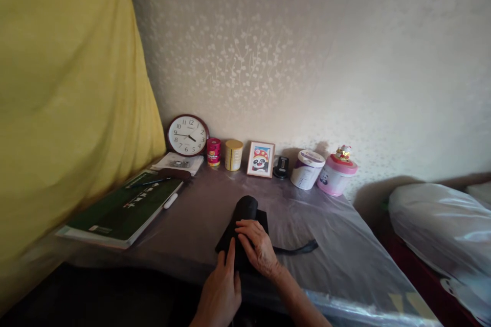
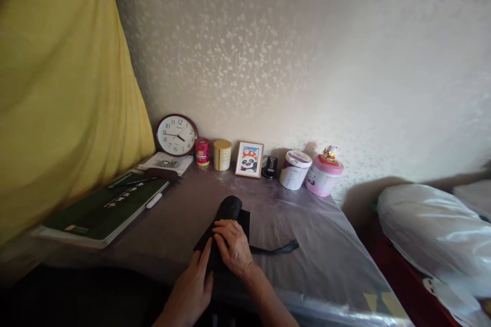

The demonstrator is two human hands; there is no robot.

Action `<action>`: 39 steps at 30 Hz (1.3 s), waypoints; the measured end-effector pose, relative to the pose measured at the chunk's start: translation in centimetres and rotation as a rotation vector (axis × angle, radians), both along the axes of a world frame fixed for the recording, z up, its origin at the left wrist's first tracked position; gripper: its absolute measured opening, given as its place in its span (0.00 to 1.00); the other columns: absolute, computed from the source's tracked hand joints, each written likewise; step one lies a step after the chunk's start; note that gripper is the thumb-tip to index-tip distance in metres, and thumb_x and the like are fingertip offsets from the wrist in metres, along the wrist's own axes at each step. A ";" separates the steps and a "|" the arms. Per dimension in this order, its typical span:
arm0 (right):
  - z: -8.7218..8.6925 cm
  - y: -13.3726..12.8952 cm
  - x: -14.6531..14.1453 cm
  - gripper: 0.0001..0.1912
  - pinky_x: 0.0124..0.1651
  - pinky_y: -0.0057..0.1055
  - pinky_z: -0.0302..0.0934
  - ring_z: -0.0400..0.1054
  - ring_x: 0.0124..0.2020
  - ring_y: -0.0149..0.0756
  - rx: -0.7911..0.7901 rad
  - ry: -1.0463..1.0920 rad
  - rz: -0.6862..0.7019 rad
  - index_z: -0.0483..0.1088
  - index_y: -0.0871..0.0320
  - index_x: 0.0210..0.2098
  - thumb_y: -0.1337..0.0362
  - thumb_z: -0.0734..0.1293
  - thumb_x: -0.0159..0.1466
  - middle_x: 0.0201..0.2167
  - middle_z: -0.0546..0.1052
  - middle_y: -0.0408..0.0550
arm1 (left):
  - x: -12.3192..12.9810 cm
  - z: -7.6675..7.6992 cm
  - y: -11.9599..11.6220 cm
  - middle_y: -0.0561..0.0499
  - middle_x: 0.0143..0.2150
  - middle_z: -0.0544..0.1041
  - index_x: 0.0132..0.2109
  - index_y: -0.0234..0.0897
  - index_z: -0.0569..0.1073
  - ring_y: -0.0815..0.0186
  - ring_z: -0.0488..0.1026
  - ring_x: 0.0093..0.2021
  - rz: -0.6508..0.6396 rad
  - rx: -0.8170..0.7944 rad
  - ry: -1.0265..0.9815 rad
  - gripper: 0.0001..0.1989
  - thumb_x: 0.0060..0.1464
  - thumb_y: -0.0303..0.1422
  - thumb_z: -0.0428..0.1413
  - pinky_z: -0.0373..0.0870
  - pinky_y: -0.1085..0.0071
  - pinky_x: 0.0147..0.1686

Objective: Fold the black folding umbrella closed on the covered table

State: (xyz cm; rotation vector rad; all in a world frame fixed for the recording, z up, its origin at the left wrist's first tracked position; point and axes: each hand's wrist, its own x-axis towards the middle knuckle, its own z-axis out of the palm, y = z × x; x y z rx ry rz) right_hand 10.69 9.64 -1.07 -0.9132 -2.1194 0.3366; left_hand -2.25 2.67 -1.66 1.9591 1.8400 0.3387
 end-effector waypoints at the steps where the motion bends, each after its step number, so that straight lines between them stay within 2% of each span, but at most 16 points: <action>1: -0.3 0.3 0.2 0.13 0.58 0.41 0.52 0.62 0.54 0.37 0.008 -0.033 -0.001 0.68 0.54 0.47 0.64 0.58 0.65 0.48 0.73 0.50 | 0.0 0.0 0.1 0.37 0.57 0.61 0.65 0.35 0.41 0.64 0.71 0.44 0.000 -0.009 -0.002 0.30 0.56 0.25 0.40 0.64 0.73 0.41; 5: -1.4 3.5 0.3 0.15 0.62 0.44 0.43 0.59 0.56 0.35 -0.006 -0.153 0.027 0.68 0.53 0.48 0.64 0.55 0.66 0.48 0.74 0.47 | -0.1 -0.4 0.1 0.38 0.57 0.60 0.65 0.34 0.39 0.65 0.71 0.45 0.000 -0.015 -0.029 0.31 0.55 0.25 0.40 0.63 0.74 0.42; 10: -2.1 8.5 0.2 0.17 0.62 0.44 0.39 0.60 0.55 0.33 -0.012 -0.217 0.029 0.72 0.51 0.41 0.66 0.53 0.67 0.42 0.77 0.43 | -0.1 -0.8 0.2 0.39 0.57 0.61 0.65 0.36 0.37 0.65 0.70 0.45 0.014 -0.022 -0.035 0.32 0.55 0.25 0.40 0.63 0.73 0.42; 13: -2.2 10.8 0.3 0.16 0.61 0.43 0.41 0.60 0.55 0.34 -0.056 -0.237 0.002 0.73 0.52 0.39 0.66 0.53 0.66 0.41 0.77 0.43 | -0.1 -0.7 0.4 0.39 0.58 0.61 0.65 0.37 0.37 0.65 0.71 0.44 0.017 -0.025 -0.035 0.33 0.55 0.26 0.40 0.64 0.73 0.41; 15: -2.1 11.9 0.3 0.15 0.60 0.38 0.45 0.61 0.54 0.33 -0.153 -0.199 -0.038 0.73 0.52 0.38 0.67 0.55 0.65 0.43 0.76 0.43 | 0.0 -0.4 0.4 0.39 0.57 0.61 0.65 0.37 0.38 0.65 0.71 0.44 0.012 -0.031 -0.029 0.33 0.54 0.25 0.40 0.64 0.72 0.41; 18: -1.8 12.7 0.8 0.11 0.57 0.32 0.49 0.63 0.52 0.33 -0.308 -0.083 -0.190 0.72 0.53 0.38 0.67 0.58 0.63 0.45 0.75 0.45 | 0.1 -0.1 0.3 0.38 0.57 0.61 0.65 0.36 0.38 0.64 0.72 0.42 0.017 -0.035 -0.006 0.33 0.55 0.25 0.40 0.64 0.71 0.40; 23: -2.1 11.8 4.3 0.11 0.53 0.34 0.53 0.65 0.49 0.38 -0.436 0.074 -0.504 0.71 0.56 0.34 0.66 0.57 0.61 0.41 0.75 0.52 | 0.0 0.0 0.0 0.37 0.58 0.60 0.65 0.36 0.38 0.64 0.72 0.43 0.022 -0.003 0.013 0.31 0.56 0.27 0.40 0.63 0.72 0.40; 26: -2.6 10.3 6.3 0.12 0.44 0.32 0.60 0.69 0.42 0.38 -0.563 0.171 -0.598 0.70 0.58 0.29 0.64 0.56 0.61 0.33 0.76 0.51 | 0.0 0.1 -0.2 0.38 0.56 0.62 0.65 0.36 0.38 0.65 0.72 0.41 0.024 -0.006 0.034 0.31 0.57 0.28 0.40 0.63 0.73 0.38; 28: -2.8 9.2 6.7 0.14 0.37 0.29 0.62 0.70 0.36 0.36 -0.656 0.244 -0.593 0.69 0.58 0.27 0.61 0.55 0.61 0.28 0.75 0.49 | 0.0 0.3 -0.2 0.38 0.55 0.63 0.65 0.35 0.39 0.65 0.72 0.40 0.027 -0.008 0.044 0.30 0.57 0.28 0.40 0.63 0.73 0.37; 30: -2.7 8.2 6.4 0.14 0.32 0.27 0.62 0.70 0.32 0.34 -0.737 0.329 -0.552 0.68 0.59 0.29 0.59 0.55 0.60 0.28 0.75 0.47 | 0.0 0.3 -0.2 0.39 0.54 0.63 0.65 0.35 0.39 0.65 0.72 0.39 0.025 -0.001 0.045 0.30 0.57 0.28 0.40 0.62 0.72 0.36; 35: -1.4 6.6 4.8 0.13 0.30 0.25 0.63 0.70 0.31 0.30 -0.861 0.499 -0.449 0.68 0.58 0.32 0.56 0.57 0.59 0.32 0.74 0.47 | 0.0 0.1 -0.2 0.40 0.53 0.64 0.65 0.35 0.39 0.65 0.72 0.37 0.025 0.031 0.023 0.30 0.57 0.28 0.40 0.62 0.72 0.35; 39: -0.9 6.0 4.1 0.11 0.28 0.24 0.63 0.68 0.27 0.27 -0.934 0.538 -0.405 0.68 0.57 0.33 0.59 0.58 0.58 0.31 0.73 0.46 | -0.1 -0.1 -0.2 0.40 0.52 0.64 0.65 0.34 0.40 0.64 0.72 0.38 0.022 0.043 0.011 0.30 0.57 0.28 0.41 0.62 0.70 0.35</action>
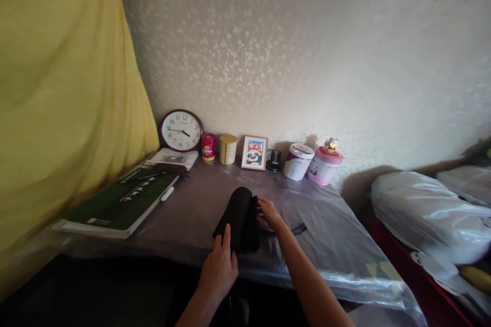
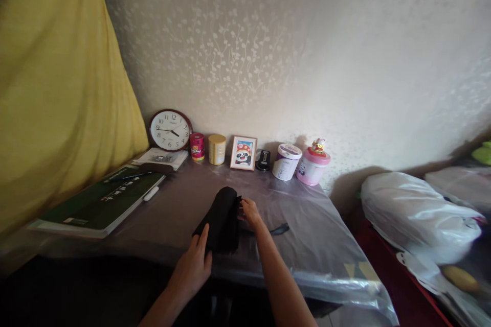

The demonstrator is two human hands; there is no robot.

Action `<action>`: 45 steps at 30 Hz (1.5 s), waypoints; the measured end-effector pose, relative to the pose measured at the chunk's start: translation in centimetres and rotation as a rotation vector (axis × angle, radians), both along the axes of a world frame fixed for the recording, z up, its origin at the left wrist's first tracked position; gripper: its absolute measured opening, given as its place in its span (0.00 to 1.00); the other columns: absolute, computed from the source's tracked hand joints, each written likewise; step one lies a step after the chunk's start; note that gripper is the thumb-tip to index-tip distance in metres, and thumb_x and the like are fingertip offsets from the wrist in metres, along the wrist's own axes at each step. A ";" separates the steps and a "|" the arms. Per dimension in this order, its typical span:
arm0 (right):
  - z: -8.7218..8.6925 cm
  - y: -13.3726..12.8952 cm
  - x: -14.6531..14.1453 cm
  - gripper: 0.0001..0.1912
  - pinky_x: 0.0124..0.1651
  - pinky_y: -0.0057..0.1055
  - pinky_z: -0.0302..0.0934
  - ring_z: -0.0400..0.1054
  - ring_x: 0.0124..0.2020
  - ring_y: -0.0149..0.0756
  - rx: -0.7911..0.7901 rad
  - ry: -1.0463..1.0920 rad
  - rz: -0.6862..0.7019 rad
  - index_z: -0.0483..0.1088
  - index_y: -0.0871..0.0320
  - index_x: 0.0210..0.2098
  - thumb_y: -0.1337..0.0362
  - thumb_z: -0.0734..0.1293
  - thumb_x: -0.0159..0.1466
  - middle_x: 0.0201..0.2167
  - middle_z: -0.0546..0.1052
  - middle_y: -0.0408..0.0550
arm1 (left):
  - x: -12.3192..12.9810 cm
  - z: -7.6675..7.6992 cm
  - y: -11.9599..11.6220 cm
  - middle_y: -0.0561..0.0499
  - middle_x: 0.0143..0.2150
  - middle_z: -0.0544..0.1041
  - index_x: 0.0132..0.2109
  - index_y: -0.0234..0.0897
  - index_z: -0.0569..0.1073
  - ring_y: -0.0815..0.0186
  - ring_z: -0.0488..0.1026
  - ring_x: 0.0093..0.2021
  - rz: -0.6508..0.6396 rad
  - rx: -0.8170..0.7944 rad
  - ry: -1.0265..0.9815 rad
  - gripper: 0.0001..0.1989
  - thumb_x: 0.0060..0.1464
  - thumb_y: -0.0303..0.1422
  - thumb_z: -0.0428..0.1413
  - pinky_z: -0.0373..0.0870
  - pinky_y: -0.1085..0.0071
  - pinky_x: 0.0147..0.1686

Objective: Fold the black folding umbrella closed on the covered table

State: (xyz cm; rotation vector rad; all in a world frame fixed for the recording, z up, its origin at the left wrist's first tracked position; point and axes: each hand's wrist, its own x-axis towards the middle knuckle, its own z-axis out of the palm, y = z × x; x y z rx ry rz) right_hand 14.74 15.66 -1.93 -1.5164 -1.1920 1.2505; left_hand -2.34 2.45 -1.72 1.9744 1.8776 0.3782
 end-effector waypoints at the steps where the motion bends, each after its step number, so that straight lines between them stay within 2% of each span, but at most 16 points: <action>1: 0.0 0.0 -0.2 0.10 0.28 0.23 0.63 0.67 0.26 0.26 -0.012 0.007 0.010 0.69 0.57 0.34 0.61 0.58 0.58 0.31 0.73 0.45 | 0.0 0.0 0.0 0.40 0.52 0.64 0.65 0.34 0.40 0.64 0.72 0.38 0.000 0.001 -0.004 0.30 0.57 0.28 0.41 0.62 0.70 0.35; 7: -0.6 0.6 -0.9 0.11 0.26 0.24 0.64 0.66 0.22 0.25 -0.059 -0.051 0.060 0.69 0.58 0.34 0.69 0.57 0.56 0.24 0.72 0.42 | -0.1 0.2 0.0 0.40 0.53 0.63 0.65 0.34 0.41 0.64 0.72 0.39 0.010 -0.014 -0.017 0.30 0.57 0.28 0.41 0.62 0.70 0.37; 12: -1.4 0.9 -1.3 0.17 0.26 0.22 0.64 0.68 0.24 0.26 0.010 -0.152 0.040 0.68 0.57 0.41 0.74 0.56 0.55 0.29 0.73 0.43 | -0.1 0.1 0.1 0.40 0.53 0.63 0.65 0.34 0.41 0.64 0.72 0.39 0.014 -0.024 -0.021 0.31 0.56 0.28 0.42 0.63 0.71 0.37; 15: -1.7 0.6 -1.6 0.20 0.26 0.24 0.65 0.69 0.26 0.28 0.087 -0.228 -0.003 0.66 0.56 0.46 0.73 0.56 0.56 0.32 0.73 0.45 | -0.2 0.2 0.2 0.39 0.53 0.63 0.65 0.34 0.41 0.65 0.72 0.39 0.022 -0.038 -0.023 0.30 0.57 0.28 0.42 0.63 0.71 0.37; 17: -1.8 0.3 -1.8 0.22 0.31 0.27 0.66 0.69 0.29 0.30 0.153 -0.273 -0.025 0.65 0.56 0.49 0.73 0.56 0.57 0.34 0.72 0.46 | -0.2 0.3 0.3 0.39 0.54 0.63 0.65 0.34 0.42 0.64 0.72 0.40 0.025 -0.037 -0.035 0.30 0.57 0.28 0.42 0.63 0.72 0.38; 20: -1.4 -0.1 -1.8 0.25 0.42 0.31 0.64 0.67 0.36 0.33 0.420 -0.431 -0.002 0.63 0.55 0.53 0.74 0.57 0.56 0.36 0.71 0.47 | -0.3 0.3 0.3 0.39 0.54 0.62 0.65 0.34 0.42 0.64 0.71 0.42 0.023 -0.028 -0.061 0.30 0.56 0.28 0.42 0.63 0.72 0.40; 22: -1.0 -0.4 -1.8 0.25 0.45 0.32 0.63 0.66 0.37 0.33 0.633 -0.565 0.065 0.64 0.54 0.51 0.75 0.56 0.56 0.38 0.69 0.47 | -0.4 0.3 0.4 0.39 0.53 0.63 0.65 0.34 0.43 0.63 0.71 0.42 0.027 -0.030 -0.075 0.30 0.56 0.28 0.43 0.63 0.71 0.40; 24: -0.5 -0.8 -1.7 0.21 0.44 0.31 0.63 0.66 0.37 0.32 0.749 -0.652 0.144 0.68 0.53 0.47 0.74 0.56 0.58 0.39 0.67 0.48 | -0.5 0.3 0.5 0.40 0.52 0.63 0.65 0.35 0.43 0.63 0.71 0.41 0.039 -0.042 -0.089 0.30 0.56 0.28 0.43 0.64 0.70 0.40; 26: -0.1 -1.3 -1.6 0.17 0.43 0.29 0.63 0.66 0.37 0.31 0.798 -0.698 0.224 0.70 0.53 0.43 0.72 0.56 0.60 0.42 0.66 0.49 | -0.6 0.3 0.6 0.40 0.51 0.63 0.64 0.35 0.44 0.62 0.71 0.41 0.043 -0.044 -0.107 0.30 0.56 0.28 0.43 0.64 0.69 0.40; 30: 0.4 -1.9 -1.4 0.13 0.46 0.30 0.62 0.66 0.44 0.32 0.861 -0.726 0.348 0.69 0.54 0.40 0.71 0.56 0.62 0.49 0.65 0.49 | -0.9 0.3 0.8 0.41 0.49 0.63 0.64 0.36 0.44 0.63 0.71 0.40 0.051 -0.047 -0.132 0.30 0.55 0.28 0.43 0.63 0.69 0.41; 33: 0.5 -1.9 -1.3 0.12 0.48 0.31 0.62 0.66 0.45 0.33 0.900 -0.683 0.411 0.68 0.54 0.39 0.69 0.55 0.65 0.46 0.68 0.49 | -1.0 0.3 0.9 0.41 0.49 0.63 0.64 0.36 0.44 0.63 0.71 0.39 0.054 -0.060 -0.132 0.31 0.55 0.28 0.44 0.64 0.68 0.41; 37: 0.6 -1.3 -1.5 0.11 0.47 0.32 0.62 0.67 0.42 0.33 0.945 -0.624 0.399 0.67 0.55 0.40 0.67 0.54 0.66 0.39 0.71 0.49 | -1.3 0.3 1.2 0.40 0.49 0.63 0.64 0.34 0.45 0.62 0.71 0.41 0.066 -0.059 -0.150 0.31 0.55 0.28 0.44 0.63 0.67 0.42; 45: 0.1 -0.3 -4.2 0.11 0.46 0.30 0.63 0.66 0.41 0.32 0.976 -0.719 0.377 0.69 0.55 0.37 0.66 0.55 0.66 0.40 0.68 0.49 | -1.6 0.1 1.3 0.37 0.54 0.62 0.63 0.30 0.49 0.62 0.70 0.46 0.054 -0.046 -0.097 0.28 0.55 0.27 0.43 0.62 0.70 0.45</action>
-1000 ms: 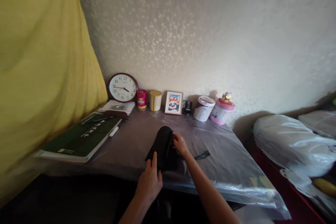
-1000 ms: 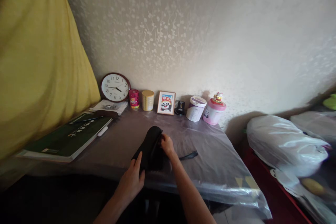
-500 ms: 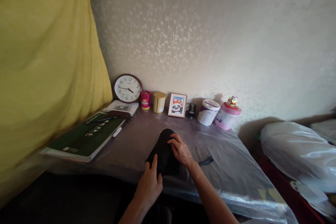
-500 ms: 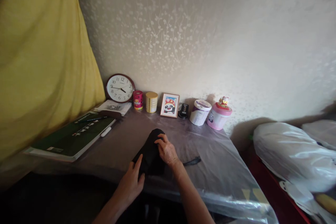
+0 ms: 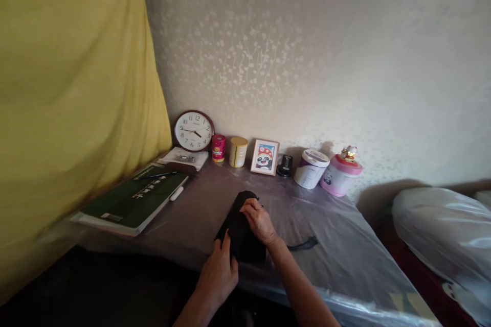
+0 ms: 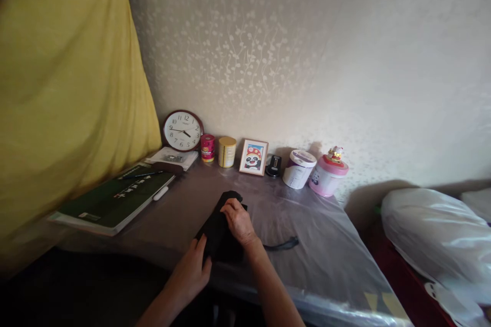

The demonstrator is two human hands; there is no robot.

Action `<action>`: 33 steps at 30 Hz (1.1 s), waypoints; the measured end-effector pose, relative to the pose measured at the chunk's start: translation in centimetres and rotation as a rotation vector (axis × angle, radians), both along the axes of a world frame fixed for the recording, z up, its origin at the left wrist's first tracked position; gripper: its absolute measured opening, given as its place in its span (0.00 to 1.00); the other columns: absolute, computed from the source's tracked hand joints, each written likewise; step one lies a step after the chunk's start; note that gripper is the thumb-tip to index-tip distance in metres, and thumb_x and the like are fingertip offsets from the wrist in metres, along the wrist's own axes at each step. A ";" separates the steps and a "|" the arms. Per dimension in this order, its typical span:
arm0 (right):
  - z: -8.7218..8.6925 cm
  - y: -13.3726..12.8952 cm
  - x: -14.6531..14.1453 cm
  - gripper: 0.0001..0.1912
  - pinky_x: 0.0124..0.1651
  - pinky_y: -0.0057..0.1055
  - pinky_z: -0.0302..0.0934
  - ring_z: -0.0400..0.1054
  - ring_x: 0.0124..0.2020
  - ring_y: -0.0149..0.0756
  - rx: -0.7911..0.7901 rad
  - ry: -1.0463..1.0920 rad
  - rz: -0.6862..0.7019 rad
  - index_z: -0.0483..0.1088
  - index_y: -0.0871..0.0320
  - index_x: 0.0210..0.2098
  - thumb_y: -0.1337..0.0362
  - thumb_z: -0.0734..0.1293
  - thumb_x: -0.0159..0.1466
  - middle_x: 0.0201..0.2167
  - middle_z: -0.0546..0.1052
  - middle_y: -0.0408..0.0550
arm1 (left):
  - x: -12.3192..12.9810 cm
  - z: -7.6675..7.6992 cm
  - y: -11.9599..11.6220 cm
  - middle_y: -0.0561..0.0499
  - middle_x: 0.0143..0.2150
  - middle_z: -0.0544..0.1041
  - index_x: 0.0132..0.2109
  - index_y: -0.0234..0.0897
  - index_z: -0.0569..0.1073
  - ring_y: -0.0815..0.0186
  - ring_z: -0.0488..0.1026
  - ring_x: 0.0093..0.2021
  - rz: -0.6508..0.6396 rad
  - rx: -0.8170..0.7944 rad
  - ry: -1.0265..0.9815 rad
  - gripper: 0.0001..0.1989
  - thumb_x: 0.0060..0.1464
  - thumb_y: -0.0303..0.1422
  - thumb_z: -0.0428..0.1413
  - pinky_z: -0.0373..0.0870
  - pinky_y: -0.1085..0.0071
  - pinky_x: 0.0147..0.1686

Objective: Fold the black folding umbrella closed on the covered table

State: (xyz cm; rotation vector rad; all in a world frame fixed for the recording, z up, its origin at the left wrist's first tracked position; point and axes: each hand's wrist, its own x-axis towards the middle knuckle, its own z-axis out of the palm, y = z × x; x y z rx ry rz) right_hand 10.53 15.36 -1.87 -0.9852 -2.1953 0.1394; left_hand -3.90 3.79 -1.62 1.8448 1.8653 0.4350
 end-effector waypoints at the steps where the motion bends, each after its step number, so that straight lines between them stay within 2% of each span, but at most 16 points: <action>1: -0.2 0.0 -0.3 0.11 0.47 0.30 0.63 0.66 0.42 0.33 0.010 -0.004 -0.014 0.69 0.55 0.37 0.67 0.56 0.65 0.41 0.68 0.49 | 0.1 0.0 0.0 0.36 0.55 0.62 0.63 0.29 0.49 0.62 0.70 0.46 -0.005 0.004 0.000 0.28 0.55 0.27 0.43 0.62 0.70 0.45; 5: -0.9 -0.2 -1.3 0.10 0.52 0.33 0.60 0.63 0.48 0.35 0.040 0.041 -0.064 0.69 0.55 0.40 0.68 0.57 0.64 0.44 0.67 0.50 | 0.3 0.0 -0.3 0.35 0.57 0.60 0.63 0.27 0.46 0.62 0.69 0.47 -0.031 0.017 0.017 0.29 0.54 0.26 0.42 0.62 0.71 0.44; 8: -1.2 -0.3 -1.7 0.10 0.53 0.34 0.61 0.63 0.48 0.34 0.029 0.069 -0.080 0.68 0.55 0.41 0.69 0.57 0.64 0.44 0.68 0.49 | 0.3 0.1 -0.6 0.35 0.56 0.61 0.64 0.27 0.36 0.64 0.70 0.46 -0.029 0.058 -0.009 0.34 0.54 0.25 0.42 0.62 0.72 0.43; 11: -1.1 -0.1 -2.0 0.09 0.52 0.33 0.61 0.64 0.47 0.34 0.023 0.058 -0.083 0.69 0.56 0.39 0.68 0.57 0.64 0.43 0.68 0.50 | 0.3 0.3 -0.8 0.41 0.51 0.66 0.64 0.35 0.26 0.66 0.71 0.41 -0.034 0.103 -0.019 0.38 0.54 0.24 0.42 0.63 0.74 0.40; 14: -0.8 0.0 -1.9 0.10 0.51 0.32 0.62 0.64 0.46 0.34 0.013 0.048 -0.070 0.69 0.56 0.38 0.67 0.56 0.65 0.42 0.69 0.50 | 0.4 0.3 -0.9 0.44 0.47 0.67 0.65 0.44 0.33 0.66 0.72 0.36 -0.062 0.081 0.056 0.35 0.55 0.25 0.41 0.63 0.73 0.35; 16: -0.5 -0.4 -1.8 0.10 0.51 0.33 0.62 0.64 0.47 0.34 0.000 0.068 -0.066 0.69 0.56 0.39 0.67 0.56 0.65 0.43 0.69 0.50 | 0.4 0.4 -0.9 0.43 0.48 0.66 0.65 0.46 0.38 0.66 0.72 0.35 -0.072 0.056 0.090 0.33 0.55 0.25 0.40 0.63 0.72 0.35; 19: -0.6 -2.1 -1.4 0.11 0.53 0.36 0.61 0.63 0.49 0.36 -0.006 0.172 -0.101 0.68 0.54 0.40 0.68 0.56 0.65 0.45 0.68 0.51 | 0.4 0.3 -0.7 0.41 0.51 0.64 0.65 0.44 0.39 0.65 0.72 0.38 -0.053 0.036 0.074 0.33 0.55 0.25 0.41 0.63 0.72 0.37; 22: -1.5 -4.4 -1.2 0.12 0.55 0.40 0.59 0.63 0.51 0.37 -0.028 0.268 -0.172 0.68 0.54 0.43 0.67 0.55 0.65 0.47 0.69 0.52 | 0.2 0.0 -0.4 0.39 0.53 0.64 0.65 0.41 0.40 0.65 0.71 0.41 -0.043 0.026 0.022 0.33 0.55 0.25 0.41 0.63 0.72 0.40; 25: -2.6 -5.4 -1.4 0.15 0.58 0.45 0.55 0.59 0.56 0.40 -0.037 0.191 -0.167 0.65 0.54 0.50 0.67 0.55 0.65 0.53 0.67 0.52 | 0.1 -0.3 -0.2 0.37 0.55 0.63 0.65 0.36 0.41 0.64 0.71 0.43 -0.032 0.017 0.014 0.32 0.55 0.25 0.41 0.63 0.72 0.41; 29: -3.2 -2.9 -1.8 0.19 0.61 0.50 0.47 0.51 0.62 0.41 -0.053 0.047 -0.113 0.60 0.56 0.56 0.65 0.54 0.66 0.58 0.64 0.52 | 0.2 -0.2 -0.2 0.37 0.55 0.62 0.65 0.34 0.41 0.64 0.71 0.43 -0.034 -0.009 0.027 0.32 0.55 0.25 0.41 0.63 0.72 0.41; 33: -3.0 1.7 -1.6 0.19 0.61 0.51 0.44 0.52 0.61 0.39 -0.114 -0.016 -0.101 0.62 0.56 0.55 0.64 0.53 0.66 0.56 0.66 0.51 | 0.2 0.2 -0.1 0.37 0.54 0.62 0.65 0.35 0.40 0.64 0.71 0.42 -0.022 -0.035 0.049 0.32 0.54 0.25 0.41 0.63 0.71 0.40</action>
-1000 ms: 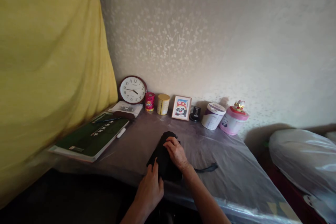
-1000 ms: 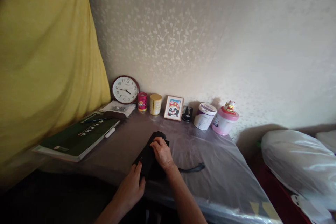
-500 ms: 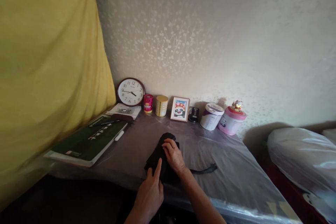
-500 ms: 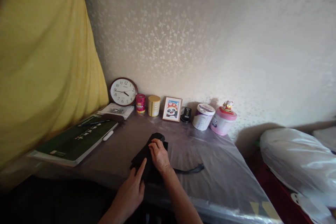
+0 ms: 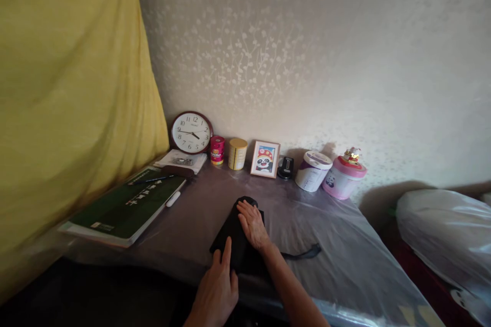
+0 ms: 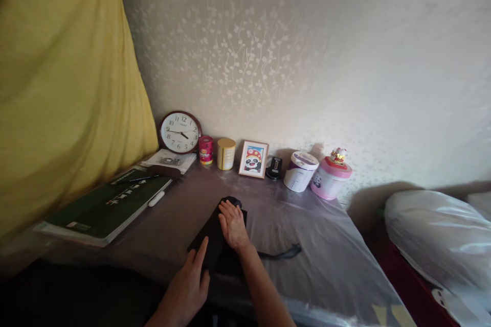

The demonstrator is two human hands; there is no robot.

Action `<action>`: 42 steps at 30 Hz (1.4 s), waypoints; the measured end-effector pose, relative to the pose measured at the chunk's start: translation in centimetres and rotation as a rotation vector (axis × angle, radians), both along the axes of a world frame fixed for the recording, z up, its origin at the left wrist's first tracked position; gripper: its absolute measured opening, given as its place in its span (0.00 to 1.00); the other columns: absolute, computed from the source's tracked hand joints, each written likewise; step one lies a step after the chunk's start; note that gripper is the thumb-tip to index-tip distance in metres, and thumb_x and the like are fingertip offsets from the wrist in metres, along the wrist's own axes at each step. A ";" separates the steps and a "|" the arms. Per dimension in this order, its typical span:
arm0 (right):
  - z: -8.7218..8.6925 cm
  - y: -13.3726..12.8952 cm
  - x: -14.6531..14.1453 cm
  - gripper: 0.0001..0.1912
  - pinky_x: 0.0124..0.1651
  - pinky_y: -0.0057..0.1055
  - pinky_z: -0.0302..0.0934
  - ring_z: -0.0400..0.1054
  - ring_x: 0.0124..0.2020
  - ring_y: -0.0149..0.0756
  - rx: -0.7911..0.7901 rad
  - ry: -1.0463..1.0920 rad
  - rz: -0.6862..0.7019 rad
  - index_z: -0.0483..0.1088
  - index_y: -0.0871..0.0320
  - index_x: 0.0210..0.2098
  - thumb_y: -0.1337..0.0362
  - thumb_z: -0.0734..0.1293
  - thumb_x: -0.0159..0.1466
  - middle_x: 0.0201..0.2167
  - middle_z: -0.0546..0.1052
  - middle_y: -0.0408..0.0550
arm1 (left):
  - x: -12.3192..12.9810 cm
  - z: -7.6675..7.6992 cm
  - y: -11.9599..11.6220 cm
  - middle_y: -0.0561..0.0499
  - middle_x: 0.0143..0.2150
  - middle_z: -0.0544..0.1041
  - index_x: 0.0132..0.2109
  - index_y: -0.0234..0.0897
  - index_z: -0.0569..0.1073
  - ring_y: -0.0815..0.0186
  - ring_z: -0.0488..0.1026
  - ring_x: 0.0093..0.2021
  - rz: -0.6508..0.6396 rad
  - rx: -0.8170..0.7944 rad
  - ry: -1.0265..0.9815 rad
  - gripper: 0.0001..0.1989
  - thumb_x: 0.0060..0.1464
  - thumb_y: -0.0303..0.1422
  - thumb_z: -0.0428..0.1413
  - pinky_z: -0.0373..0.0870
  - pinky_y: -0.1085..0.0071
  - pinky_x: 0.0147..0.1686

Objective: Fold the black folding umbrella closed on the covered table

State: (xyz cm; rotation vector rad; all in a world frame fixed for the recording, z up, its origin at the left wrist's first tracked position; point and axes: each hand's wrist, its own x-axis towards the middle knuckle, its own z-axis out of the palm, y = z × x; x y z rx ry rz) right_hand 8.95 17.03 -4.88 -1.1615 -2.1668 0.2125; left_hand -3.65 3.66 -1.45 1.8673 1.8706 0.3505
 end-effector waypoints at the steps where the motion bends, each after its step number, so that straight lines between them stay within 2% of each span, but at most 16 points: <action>1: 0.0 1.1 0.1 0.18 0.61 0.50 0.44 0.52 0.61 0.39 -0.016 0.003 -0.014 0.63 0.56 0.54 0.64 0.53 0.66 0.56 0.66 0.50 | 0.0 0.0 0.0 0.37 0.54 0.62 0.65 0.35 0.40 0.64 0.71 0.42 -0.001 -0.002 0.002 0.32 0.55 0.25 0.41 0.63 0.71 0.40; 3: 0.0 3.0 0.5 0.18 0.61 0.48 0.45 0.53 0.61 0.39 -0.055 0.051 -0.079 0.64 0.56 0.53 0.64 0.54 0.65 0.56 0.66 0.51 | 0.0 0.0 0.1 0.37 0.54 0.62 0.65 0.35 0.39 0.64 0.71 0.41 -0.002 -0.009 0.008 0.32 0.55 0.26 0.41 0.63 0.71 0.40; 6: 0.1 4.7 1.8 0.16 0.59 0.43 0.50 0.60 0.56 0.39 -0.184 0.227 -0.216 0.68 0.56 0.48 0.63 0.59 0.62 0.52 0.70 0.52 | -0.1 -0.1 0.2 0.36 0.55 0.61 0.65 0.36 0.38 0.64 0.71 0.42 0.002 -0.022 0.003 0.32 0.55 0.26 0.40 0.63 0.70 0.41; 9: 0.2 4.8 4.0 0.14 0.58 0.42 0.52 0.61 0.55 0.41 -0.258 0.365 -0.351 0.69 0.58 0.44 0.62 0.58 0.61 0.49 0.71 0.54 | -0.3 0.0 0.3 0.37 0.52 0.63 0.65 0.35 0.39 0.63 0.71 0.42 0.013 -0.028 -0.035 0.31 0.56 0.26 0.40 0.62 0.70 0.42; 12: 0.0 3.6 6.0 0.15 0.50 0.40 0.60 0.66 0.49 0.42 -0.362 0.463 -0.435 0.70 0.58 0.40 0.62 0.55 0.61 0.42 0.75 0.54 | -0.5 0.1 0.3 0.40 0.48 0.65 0.65 0.35 0.41 0.63 0.70 0.43 0.033 -0.027 -0.086 0.31 0.56 0.26 0.40 0.62 0.69 0.43; 15: 0.0 2.1 6.4 0.14 0.39 0.34 0.66 0.71 0.40 0.38 -0.517 0.569 -0.409 0.70 0.57 0.37 0.62 0.55 0.61 0.34 0.76 0.50 | -0.8 0.0 0.5 0.41 0.48 0.66 0.65 0.35 0.42 0.63 0.70 0.44 0.053 -0.023 -0.143 0.30 0.55 0.27 0.41 0.62 0.68 0.44; 18: 0.5 1.1 5.3 0.14 0.34 0.30 0.68 0.72 0.37 0.35 -0.648 0.689 -0.356 0.69 0.58 0.40 0.63 0.55 0.61 0.37 0.75 0.51 | -1.0 -0.4 0.6 0.41 0.47 0.66 0.65 0.35 0.43 0.64 0.70 0.44 0.059 -0.012 -0.184 0.30 0.56 0.27 0.41 0.62 0.68 0.45; 21: 1.2 0.7 4.1 0.14 0.32 0.30 0.69 0.72 0.34 0.33 -0.752 0.780 -0.330 0.67 0.59 0.42 0.66 0.55 0.60 0.39 0.74 0.52 | -1.2 -0.5 0.7 0.42 0.48 0.67 0.65 0.36 0.43 0.65 0.70 0.44 0.071 -0.009 -0.206 0.29 0.56 0.28 0.40 0.63 0.69 0.45; 23: 1.5 0.5 3.6 0.13 0.31 0.30 0.69 0.72 0.31 0.31 -0.810 0.813 -0.317 0.67 0.58 0.41 0.67 0.56 0.59 0.38 0.73 0.52 | -1.3 -0.4 0.6 0.42 0.49 0.67 0.65 0.36 0.43 0.66 0.71 0.41 0.078 -0.018 -0.228 0.29 0.56 0.28 0.40 0.65 0.70 0.42; 26: 1.6 0.1 3.2 0.13 0.30 0.30 0.69 0.71 0.28 0.29 -0.875 0.828 -0.296 0.67 0.58 0.39 0.70 0.57 0.57 0.36 0.73 0.50 | -1.4 -0.2 0.5 0.41 0.50 0.68 0.65 0.37 0.42 0.69 0.72 0.32 0.082 -0.051 -0.270 0.30 0.56 0.29 0.40 0.68 0.71 0.35; 30: 1.4 -0.1 2.6 0.13 0.29 0.30 0.68 0.69 0.25 0.28 -0.915 0.790 -0.291 0.69 0.58 0.36 0.72 0.57 0.54 0.28 0.73 0.46 | -1.5 0.1 0.4 0.39 0.52 0.66 0.65 0.39 0.38 0.75 0.68 0.19 0.078 -0.101 -0.335 0.29 0.57 0.31 0.37 0.66 0.74 0.20; 33: 1.2 0.1 2.2 0.12 0.29 0.30 0.68 0.68 0.25 0.29 -0.891 0.745 -0.300 0.70 0.57 0.34 0.72 0.58 0.54 0.25 0.73 0.44 | -1.4 0.2 0.4 0.38 0.53 0.66 0.65 0.39 0.36 0.76 0.66 0.17 0.079 -0.118 -0.349 0.30 0.57 0.31 0.36 0.65 0.74 0.17; 36: 0.9 0.5 1.8 0.12 0.29 0.29 0.68 0.69 0.26 0.30 -0.842 0.695 -0.316 0.70 0.58 0.35 0.71 0.58 0.55 0.27 0.73 0.44 | -1.4 0.1 0.5 0.39 0.51 0.68 0.65 0.38 0.38 0.75 0.68 0.19 0.077 -0.100 -0.321 0.30 0.57 0.30 0.37 0.67 0.74 0.22; 39: 0.3 0.9 1.5 0.12 0.28 0.30 0.68 0.69 0.28 0.31 -0.802 0.633 -0.342 0.70 0.58 0.38 0.70 0.58 0.56 0.30 0.74 0.46 | -1.3 -0.1 0.5 0.41 0.49 0.68 0.65 0.36 0.40 0.70 0.72 0.31 0.075 -0.049 -0.263 0.30 0.57 0.30 0.39 0.68 0.73 0.32; 42: -0.1 1.1 1.4 0.13 0.27 0.29 0.68 0.69 0.29 0.31 -0.767 0.557 -0.364 0.69 0.58 0.39 0.68 0.58 0.58 0.32 0.74 0.47 | -0.9 -0.2 0.4 0.40 0.48 0.67 0.65 0.35 0.41 0.65 0.71 0.41 0.066 -0.012 -0.199 0.30 0.56 0.29 0.40 0.66 0.69 0.40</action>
